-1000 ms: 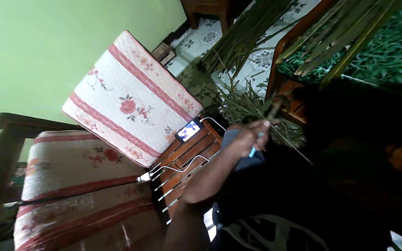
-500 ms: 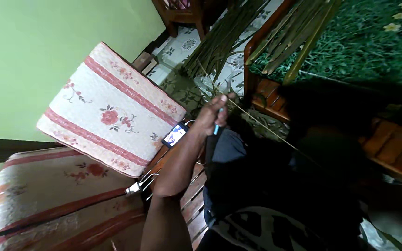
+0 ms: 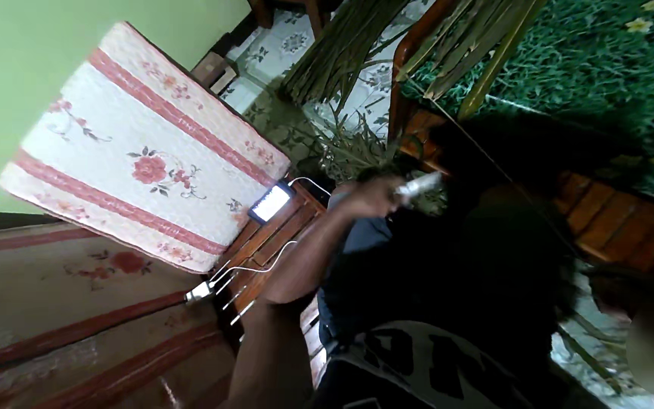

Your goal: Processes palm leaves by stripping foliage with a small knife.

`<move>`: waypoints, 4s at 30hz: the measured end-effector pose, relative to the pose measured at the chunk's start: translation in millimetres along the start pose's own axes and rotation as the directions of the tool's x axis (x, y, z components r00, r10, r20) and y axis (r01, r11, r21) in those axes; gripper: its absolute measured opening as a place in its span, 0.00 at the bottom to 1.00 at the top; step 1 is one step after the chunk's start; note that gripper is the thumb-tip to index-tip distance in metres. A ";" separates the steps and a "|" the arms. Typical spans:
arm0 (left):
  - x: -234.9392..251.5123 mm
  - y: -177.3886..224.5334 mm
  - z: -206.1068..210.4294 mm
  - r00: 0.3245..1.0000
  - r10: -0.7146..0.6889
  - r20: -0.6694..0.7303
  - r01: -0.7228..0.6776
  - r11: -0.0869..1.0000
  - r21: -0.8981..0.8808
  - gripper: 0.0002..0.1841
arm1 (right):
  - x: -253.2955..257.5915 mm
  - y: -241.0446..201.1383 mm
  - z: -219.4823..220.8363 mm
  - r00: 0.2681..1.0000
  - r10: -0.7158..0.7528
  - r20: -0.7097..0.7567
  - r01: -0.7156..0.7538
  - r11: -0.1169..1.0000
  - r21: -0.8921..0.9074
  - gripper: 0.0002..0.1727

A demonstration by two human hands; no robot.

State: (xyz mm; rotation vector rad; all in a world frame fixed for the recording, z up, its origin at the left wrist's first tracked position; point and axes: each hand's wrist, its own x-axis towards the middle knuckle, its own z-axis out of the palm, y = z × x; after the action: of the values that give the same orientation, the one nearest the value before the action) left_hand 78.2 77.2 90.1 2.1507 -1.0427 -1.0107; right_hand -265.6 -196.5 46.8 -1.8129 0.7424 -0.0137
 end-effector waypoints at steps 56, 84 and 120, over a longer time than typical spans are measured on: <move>-20.2 -22.0 62.5 0.995 -0.045 -0.089 -0.079 0.199 -0.977 0.13 | 51.9 -74.8 117.5 0.925 -0.188 0.330 0.272 0.934 -0.232 0.18; -18.5 -13.5 83.8 0.999 0.002 0.046 0.043 0.338 -0.940 0.13 | 49.5 -65.1 117.1 0.909 -0.180 0.376 0.271 0.940 -0.206 0.19; -23.0 -12.8 99.2 0.992 0.076 0.097 0.068 0.322 -0.944 0.13 | 52.2 -57.2 114.2 0.906 -0.169 0.387 0.260 0.946 -0.196 0.15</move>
State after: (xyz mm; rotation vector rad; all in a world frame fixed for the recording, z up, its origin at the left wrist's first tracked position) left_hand -6.2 89.2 33.0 1.0530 -0.2577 -1.3076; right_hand -155.4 -114.4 34.9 -2.0480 0.2817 0.2752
